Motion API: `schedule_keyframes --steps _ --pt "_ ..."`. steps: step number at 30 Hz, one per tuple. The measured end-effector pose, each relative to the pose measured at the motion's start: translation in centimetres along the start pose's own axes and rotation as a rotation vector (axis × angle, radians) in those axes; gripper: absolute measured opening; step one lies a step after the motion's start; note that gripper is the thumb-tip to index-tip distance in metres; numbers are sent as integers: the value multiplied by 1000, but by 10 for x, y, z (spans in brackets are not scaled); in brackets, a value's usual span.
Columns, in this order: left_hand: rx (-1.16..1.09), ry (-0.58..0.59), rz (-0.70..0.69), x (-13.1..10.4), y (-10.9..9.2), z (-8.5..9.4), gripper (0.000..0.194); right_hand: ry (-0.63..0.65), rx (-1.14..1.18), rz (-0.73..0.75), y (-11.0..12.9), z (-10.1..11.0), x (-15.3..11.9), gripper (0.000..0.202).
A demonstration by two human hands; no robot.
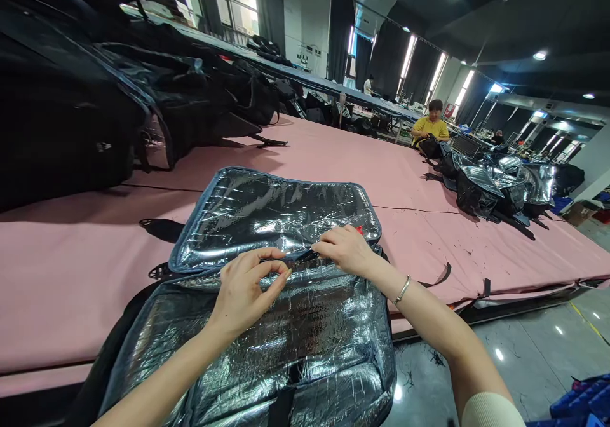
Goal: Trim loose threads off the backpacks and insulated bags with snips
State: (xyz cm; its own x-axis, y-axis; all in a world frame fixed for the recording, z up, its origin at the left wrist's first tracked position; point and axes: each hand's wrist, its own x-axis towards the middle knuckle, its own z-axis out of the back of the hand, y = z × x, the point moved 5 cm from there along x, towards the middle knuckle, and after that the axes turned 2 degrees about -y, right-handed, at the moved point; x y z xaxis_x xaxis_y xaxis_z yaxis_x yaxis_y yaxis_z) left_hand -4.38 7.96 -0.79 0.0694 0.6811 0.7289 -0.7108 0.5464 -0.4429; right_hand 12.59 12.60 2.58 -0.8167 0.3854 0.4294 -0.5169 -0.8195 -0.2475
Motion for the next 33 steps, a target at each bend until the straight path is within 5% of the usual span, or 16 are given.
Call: schedule_keyframes --steps 8,15,20,24,28,31,33 --pt "-36 30 -1 1 0 2 19 -26 69 -38 0 0 0 11" --pt "-190 144 7 -4 2 35 22 -153 258 -193 -4 5 1 14" --pt "-59 49 275 -15 27 59 21 -39 410 -389 5 -4 20 31" --pt "4 93 369 -17 29 49 29 230 308 -494 20 -18 45 6" --pt "218 112 295 -12 17 34 35 396 292 -700 19 -25 55 18" --pt "326 67 220 -8 10 28 36 375 346 -736 17 -26 53 20" --pt "308 51 184 -8 9 26 34 250 370 -712 14 -23 48 18"
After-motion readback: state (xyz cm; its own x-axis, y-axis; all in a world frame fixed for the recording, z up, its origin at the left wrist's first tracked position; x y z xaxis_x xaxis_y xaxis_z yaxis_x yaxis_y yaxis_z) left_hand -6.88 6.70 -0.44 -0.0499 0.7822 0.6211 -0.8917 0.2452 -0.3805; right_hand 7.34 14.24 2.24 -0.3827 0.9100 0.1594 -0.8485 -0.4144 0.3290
